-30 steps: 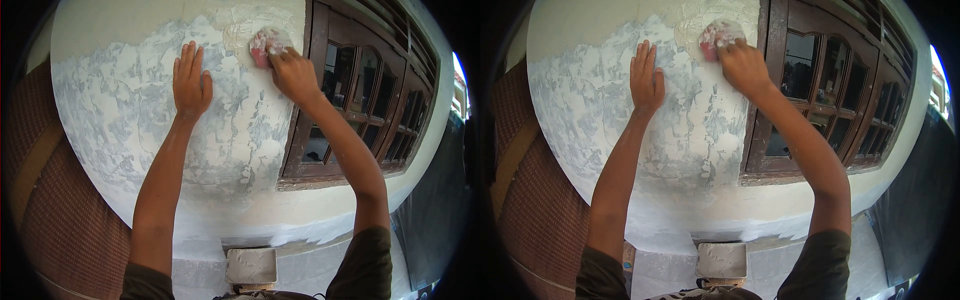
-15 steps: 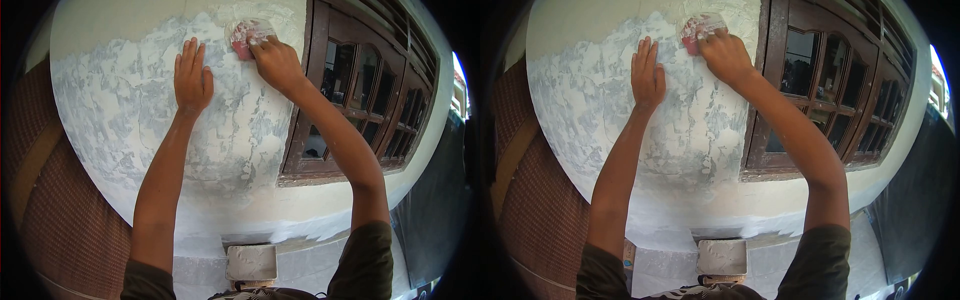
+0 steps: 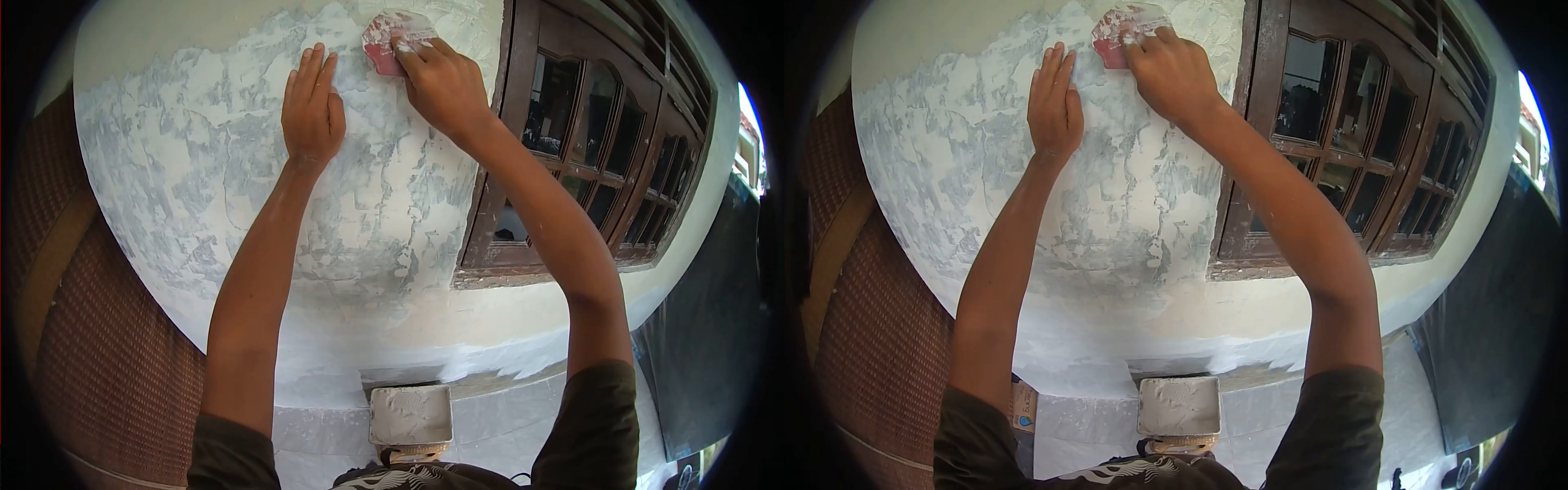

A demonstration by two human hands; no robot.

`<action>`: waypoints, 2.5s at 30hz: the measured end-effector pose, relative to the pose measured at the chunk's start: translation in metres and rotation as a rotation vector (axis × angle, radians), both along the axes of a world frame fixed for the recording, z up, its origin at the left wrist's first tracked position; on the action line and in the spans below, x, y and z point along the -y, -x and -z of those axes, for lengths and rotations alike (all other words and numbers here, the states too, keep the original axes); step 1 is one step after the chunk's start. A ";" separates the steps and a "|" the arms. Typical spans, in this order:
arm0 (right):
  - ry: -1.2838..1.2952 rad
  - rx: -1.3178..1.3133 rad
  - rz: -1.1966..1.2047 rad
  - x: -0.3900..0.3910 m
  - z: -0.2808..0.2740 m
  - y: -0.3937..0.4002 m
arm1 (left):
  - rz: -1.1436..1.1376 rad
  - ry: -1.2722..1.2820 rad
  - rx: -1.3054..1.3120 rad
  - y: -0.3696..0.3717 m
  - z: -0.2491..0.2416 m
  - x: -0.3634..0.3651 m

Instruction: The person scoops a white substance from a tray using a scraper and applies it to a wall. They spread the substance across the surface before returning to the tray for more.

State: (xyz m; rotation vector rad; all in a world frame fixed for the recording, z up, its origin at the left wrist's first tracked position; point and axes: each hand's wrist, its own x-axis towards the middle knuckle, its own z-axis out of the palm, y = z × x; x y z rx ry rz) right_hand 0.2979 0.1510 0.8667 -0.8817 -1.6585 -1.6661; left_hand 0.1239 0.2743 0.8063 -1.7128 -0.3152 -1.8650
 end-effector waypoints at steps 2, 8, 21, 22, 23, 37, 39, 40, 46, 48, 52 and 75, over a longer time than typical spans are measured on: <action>-0.021 0.005 0.032 -0.008 0.003 0.000 | -0.001 -0.006 -0.016 0.010 0.001 -0.001; 0.243 0.122 0.097 0.001 0.088 0.008 | -0.008 -0.038 -0.176 0.034 0.001 -0.005; 0.143 0.076 0.167 -0.016 0.036 0.015 | -0.008 -0.020 -0.171 0.033 0.006 -0.006; 0.117 0.095 0.152 -0.014 0.053 0.016 | -0.009 -0.024 -0.166 0.033 0.002 -0.008; 0.187 0.092 0.136 -0.009 0.071 0.019 | -0.009 -0.021 -0.165 0.034 0.004 -0.007; 0.102 0.097 0.133 -0.017 0.026 0.011 | 0.001 -0.008 -0.156 0.034 0.003 -0.004; 0.136 0.149 0.093 -0.010 0.061 0.010 | 0.010 -0.003 -0.148 0.033 0.004 -0.004; 0.176 0.152 0.099 -0.003 0.079 0.012 | 0.011 0.000 -0.157 0.035 0.004 -0.004; 0.130 0.060 -0.029 0.019 0.046 0.023 | 0.015 -0.010 -0.155 0.034 0.004 -0.006; 0.093 -0.008 0.015 0.013 0.015 0.023 | 0.009 -0.018 -0.143 0.034 0.003 -0.004; 0.018 0.017 0.087 -0.011 -0.004 0.016 | 0.018 -0.026 -0.152 0.034 0.004 -0.005; 0.245 0.121 0.067 0.008 0.101 0.015 | 0.013 0.000 -0.151 0.034 0.004 -0.007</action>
